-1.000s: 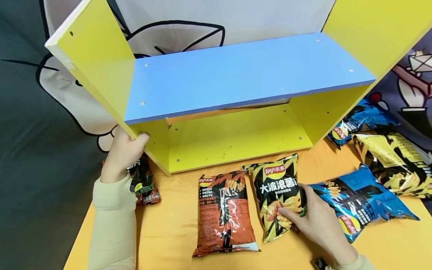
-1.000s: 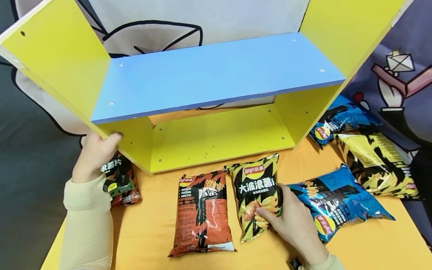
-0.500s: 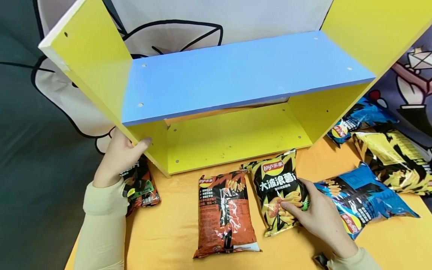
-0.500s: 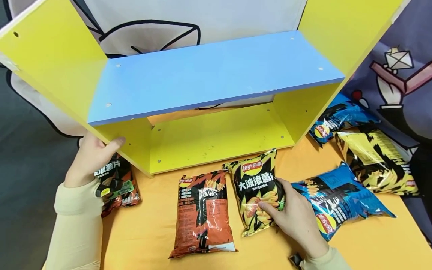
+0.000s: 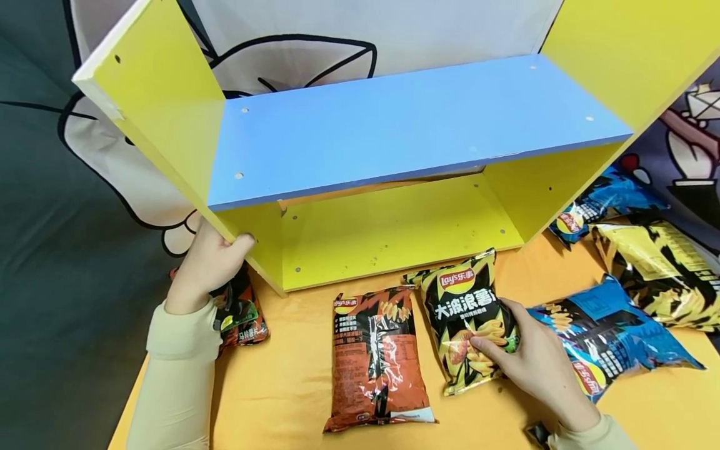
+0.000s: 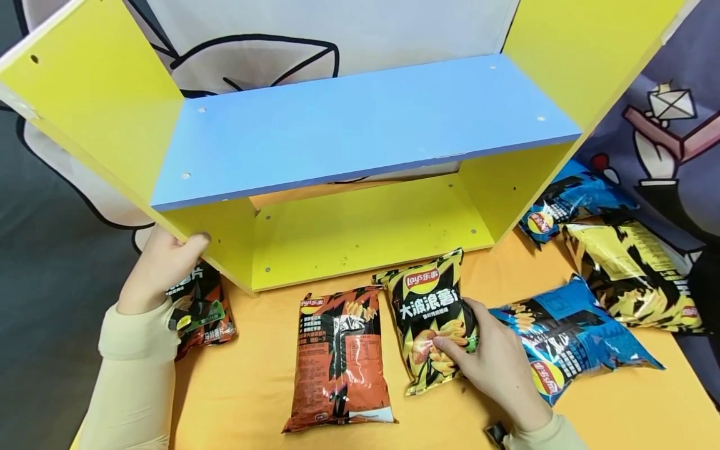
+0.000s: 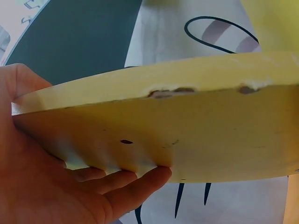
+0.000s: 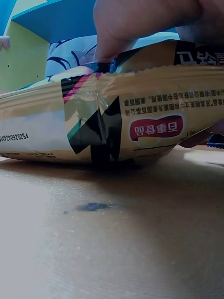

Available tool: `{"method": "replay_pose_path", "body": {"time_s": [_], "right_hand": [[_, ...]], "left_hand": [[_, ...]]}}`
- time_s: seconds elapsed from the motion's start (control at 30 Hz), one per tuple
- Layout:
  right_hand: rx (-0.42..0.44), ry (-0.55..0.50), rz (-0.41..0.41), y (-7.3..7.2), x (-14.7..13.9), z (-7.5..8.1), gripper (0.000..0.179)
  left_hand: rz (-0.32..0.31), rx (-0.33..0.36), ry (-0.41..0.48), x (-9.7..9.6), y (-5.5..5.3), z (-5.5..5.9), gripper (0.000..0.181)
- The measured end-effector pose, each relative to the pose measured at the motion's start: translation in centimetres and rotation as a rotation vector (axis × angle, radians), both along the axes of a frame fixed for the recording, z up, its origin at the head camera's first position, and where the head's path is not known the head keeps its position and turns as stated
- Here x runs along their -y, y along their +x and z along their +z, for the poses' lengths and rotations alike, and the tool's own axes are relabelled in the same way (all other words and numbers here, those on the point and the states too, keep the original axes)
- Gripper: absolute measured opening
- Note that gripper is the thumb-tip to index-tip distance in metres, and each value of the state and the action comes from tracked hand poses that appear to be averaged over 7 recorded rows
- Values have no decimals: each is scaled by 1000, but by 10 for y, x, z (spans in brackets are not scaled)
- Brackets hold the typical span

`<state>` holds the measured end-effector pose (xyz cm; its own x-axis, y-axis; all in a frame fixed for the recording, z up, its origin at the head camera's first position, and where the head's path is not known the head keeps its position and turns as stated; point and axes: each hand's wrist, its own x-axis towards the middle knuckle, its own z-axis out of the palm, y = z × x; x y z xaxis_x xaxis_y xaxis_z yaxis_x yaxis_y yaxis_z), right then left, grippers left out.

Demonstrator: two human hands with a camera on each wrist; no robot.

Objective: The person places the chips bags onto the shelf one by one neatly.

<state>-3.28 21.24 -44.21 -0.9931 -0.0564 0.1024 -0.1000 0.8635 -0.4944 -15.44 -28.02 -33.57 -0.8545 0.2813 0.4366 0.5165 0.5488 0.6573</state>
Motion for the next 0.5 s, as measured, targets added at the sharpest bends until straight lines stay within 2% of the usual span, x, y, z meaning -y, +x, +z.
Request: {"method": "replay_pose_path", "body": {"time_s": [0.13, 0.5], "right_hand": [[18, 8, -5, 1, -1, -1, 93], [-14, -9, 4, 0, -1, 0, 92]], "left_hand": [[-4, -5, -8, -1, 0, 0, 16], [-19, -2, 3, -2, 2, 2, 19]]}}
